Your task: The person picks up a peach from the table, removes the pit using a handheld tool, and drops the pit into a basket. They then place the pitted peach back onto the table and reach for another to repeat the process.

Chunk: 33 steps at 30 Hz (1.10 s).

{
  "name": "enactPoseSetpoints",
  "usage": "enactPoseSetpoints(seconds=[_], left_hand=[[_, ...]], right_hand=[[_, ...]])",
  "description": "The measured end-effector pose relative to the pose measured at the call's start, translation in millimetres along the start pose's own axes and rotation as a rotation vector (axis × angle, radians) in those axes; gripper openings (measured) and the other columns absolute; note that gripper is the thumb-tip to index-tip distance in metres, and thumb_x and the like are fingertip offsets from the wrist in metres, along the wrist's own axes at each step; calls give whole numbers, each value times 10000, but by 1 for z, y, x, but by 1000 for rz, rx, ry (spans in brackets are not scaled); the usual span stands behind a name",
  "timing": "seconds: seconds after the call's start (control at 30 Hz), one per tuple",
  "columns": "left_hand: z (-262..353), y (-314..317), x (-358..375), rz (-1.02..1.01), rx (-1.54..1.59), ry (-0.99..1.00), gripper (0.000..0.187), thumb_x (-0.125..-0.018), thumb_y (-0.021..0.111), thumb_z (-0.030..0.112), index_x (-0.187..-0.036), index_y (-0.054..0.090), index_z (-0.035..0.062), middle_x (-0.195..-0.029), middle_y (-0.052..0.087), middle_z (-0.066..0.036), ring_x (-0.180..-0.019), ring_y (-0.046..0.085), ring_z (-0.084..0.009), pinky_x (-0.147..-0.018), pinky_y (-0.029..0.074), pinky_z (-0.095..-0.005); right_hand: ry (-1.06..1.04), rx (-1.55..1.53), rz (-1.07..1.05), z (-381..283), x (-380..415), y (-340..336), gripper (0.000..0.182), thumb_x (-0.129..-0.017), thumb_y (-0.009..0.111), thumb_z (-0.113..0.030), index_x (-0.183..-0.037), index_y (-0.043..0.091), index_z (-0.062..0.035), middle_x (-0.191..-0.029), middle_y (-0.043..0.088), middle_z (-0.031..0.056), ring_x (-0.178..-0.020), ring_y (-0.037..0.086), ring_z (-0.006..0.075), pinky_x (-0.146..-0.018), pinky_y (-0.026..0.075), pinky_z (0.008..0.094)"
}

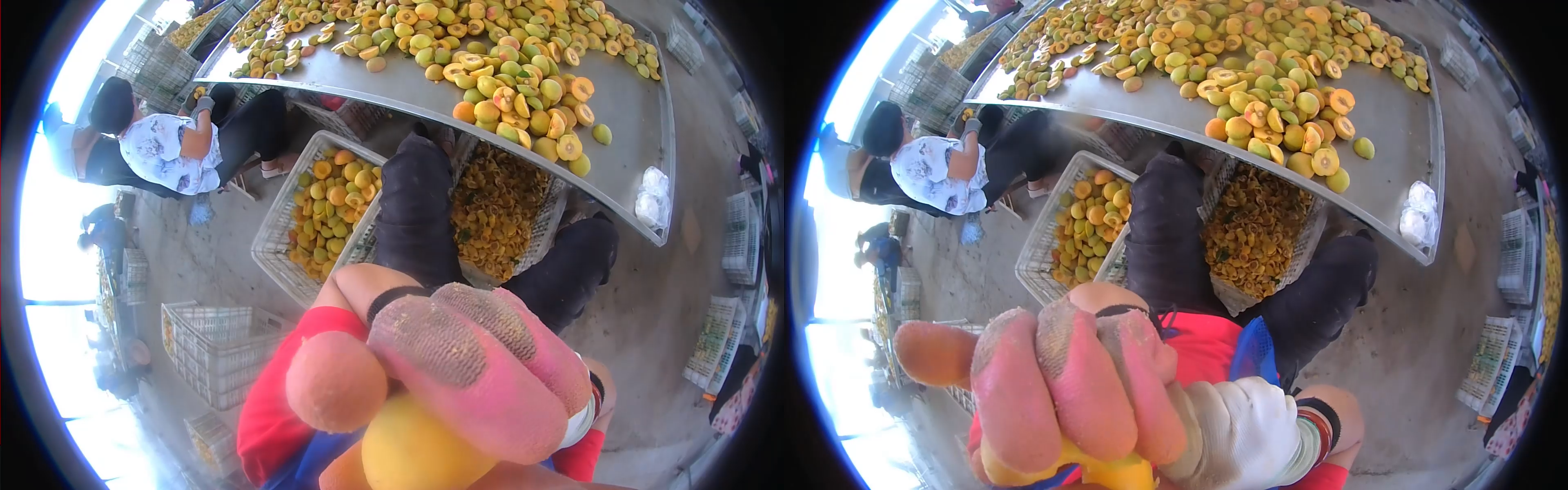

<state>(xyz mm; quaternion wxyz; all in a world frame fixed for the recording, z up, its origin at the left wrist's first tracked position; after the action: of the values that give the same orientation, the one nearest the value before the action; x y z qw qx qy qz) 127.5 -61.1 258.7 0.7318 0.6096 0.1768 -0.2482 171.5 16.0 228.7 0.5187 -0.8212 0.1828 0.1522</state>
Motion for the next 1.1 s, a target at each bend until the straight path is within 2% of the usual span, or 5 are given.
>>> enactPoseSetpoints(seconds=[0.3,0.43,0.63,0.8,1.1], left_hand=[[-6,-10,-12,76,34,-116,737,-986,598,360,-1578,193,192,-1296,517,-105,-931,562,-283,-731,538,-387],[-28,-29,-31,-299,98,-415,810,-1017,503,474,-1601,36,162,-1560,295,-214,-1293,453,-429,-930,540,-532],[-71,-69,-35,-81,100,-505,892,-947,385,710,-1514,303,25,-1375,544,-202,-1159,611,-348,-914,565,-426],[-96,-91,-39,112,152,-623,860,-954,394,693,-1483,363,15,-1352,558,-177,-1149,605,-322,-930,542,-417],[-123,-109,-35,107,211,-735,824,-970,358,680,-1418,449,-5,-1270,613,-166,-1108,613,-311,-945,513,-427]], right_hand=[[53,110,97,-3,-2,-11,241,-853,685,-347,-916,582,-139,-662,522,29,-493,557,216,-442,437,377],[77,146,127,-1,0,-14,257,-859,680,-379,-871,576,-144,-604,500,15,-447,541,203,-408,423,369],[58,123,127,9,-6,-2,289,-865,695,-317,-743,494,-148,-554,440,-11,-397,495,174,-367,410,339],[78,7,-66,12,-6,10,212,-829,726,-124,-981,599,-50,-738,606,84,-560,600,283,-508,468,393],[-12,-168,-116,9,-15,16,243,-806,768,-171,-930,583,-73,-717,586,64,-567,620,272,-475,485,370]])
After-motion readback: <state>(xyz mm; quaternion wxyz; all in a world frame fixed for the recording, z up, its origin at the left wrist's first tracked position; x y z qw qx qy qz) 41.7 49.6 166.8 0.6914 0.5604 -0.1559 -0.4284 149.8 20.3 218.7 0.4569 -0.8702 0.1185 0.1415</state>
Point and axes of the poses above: each hand's wrist, its own x-axis away from the middle knuckle, its own y-axis out of the palm, z = x × y, the point moved 9 cm from there along -x, towards the middle knuckle
